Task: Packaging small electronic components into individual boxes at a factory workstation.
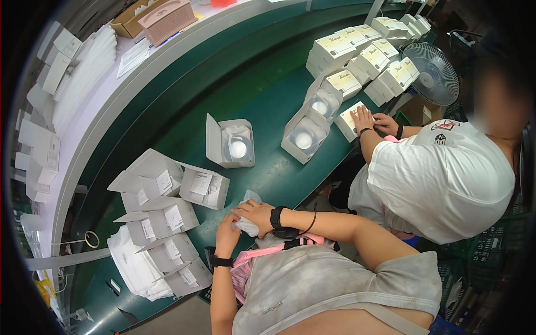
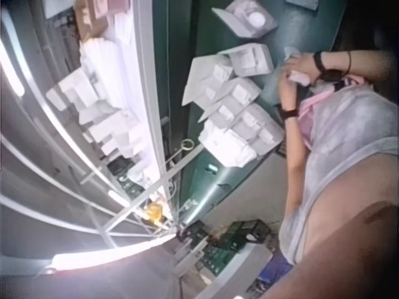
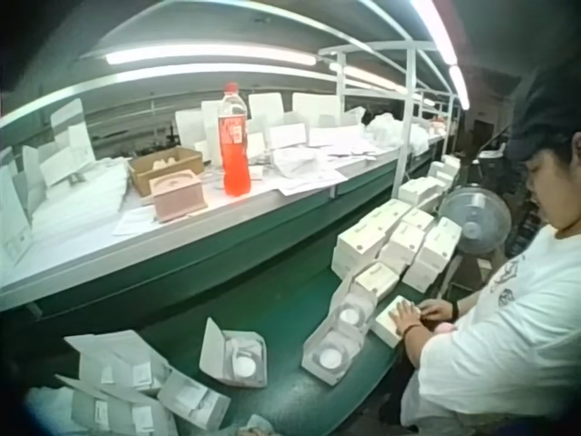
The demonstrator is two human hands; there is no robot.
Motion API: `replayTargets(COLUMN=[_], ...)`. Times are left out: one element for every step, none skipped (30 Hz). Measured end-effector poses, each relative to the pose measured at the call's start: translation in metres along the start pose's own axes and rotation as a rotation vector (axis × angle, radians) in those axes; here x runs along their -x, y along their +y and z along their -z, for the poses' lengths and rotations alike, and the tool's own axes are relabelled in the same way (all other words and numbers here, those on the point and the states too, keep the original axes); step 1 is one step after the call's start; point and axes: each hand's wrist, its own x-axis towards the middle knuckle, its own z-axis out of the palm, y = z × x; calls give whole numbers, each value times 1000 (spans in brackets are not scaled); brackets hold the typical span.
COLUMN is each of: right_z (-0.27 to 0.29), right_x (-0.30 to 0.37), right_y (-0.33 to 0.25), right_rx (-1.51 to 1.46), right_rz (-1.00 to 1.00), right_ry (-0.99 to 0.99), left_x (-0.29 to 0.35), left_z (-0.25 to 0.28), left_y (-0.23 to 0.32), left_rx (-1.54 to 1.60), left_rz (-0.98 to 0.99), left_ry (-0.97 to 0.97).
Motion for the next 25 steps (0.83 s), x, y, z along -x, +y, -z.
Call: replayTargets(right_z=[0,1,1,2,2,2,2,2,2,2,3,4,1,-1,-1,1,4,5,8,15,23,29,32,33,34], right_x=[0,1,2,2,2,2,2,2,2,0,-1,-1,-2,-3,-2,-2,-3,-3,-4,-3,-3,-2,-1,0,1], right_y=[0,-1,-1,-2,-2,-2,-2,-2,-1,-1,0,1,8,16,19,19,22,24,30,32,35,38,42,47,50], right_rx=[1,3,4,5,-8,-22,-22,-56,-92,-94,-114,-135,-168,-188,-214,-266,-295,-359,-419,-419,-762,-1101,-1099,-1269,-1436], right_rz=[-1,2,4,4,0,-5,-1,-18,-35,-17,-91,-165,-205,-178,-191,-227,-258,-297,-342,-330,-451,-578,-579,-544,-507], right_ry=[0,5,10,10,9,8,6,31,54,36,95,151,195,248,281,275,268,283,304,285,164,40,32,-53,-139], left_x=[0,0,0,0,0,1,1,2,1,4,5,0,-4,-8,-12,-14,-16,-13,-14,-13,-11,-10,-8,-6,-4], left_z=[0,1,1,1,1,-1,-1,-3,-8,-10,-7,-3,0,0,-1,-3,-5,-6,-7,-7,-6,-2,3,10,20], left_y=[1,1,2,3,2,1,0,0,1,-2,-5,-9,-15,-19,-25,-29,-29,-29,-26,-22,-18,-9,0,10,19], left_rx=[12,13,8,3,3,-1,-6,-6,117,239,237,178,117,175,235,243,254,256,349,443,446,415,383,253,211], left_rz=[19,18,24,31,31,15,1,5,-2,2,25,-92,-201,-195,-188,-130,-77,-46,-30,-20,-7,-76,-146,-155,-126], left_ry=[-11,-12,-23,-32,-31,-34,-33,-30,32,109,126,121,120,82,44,-4,-57,-32,-95,-161,-145,-132,-122,-147,-215])
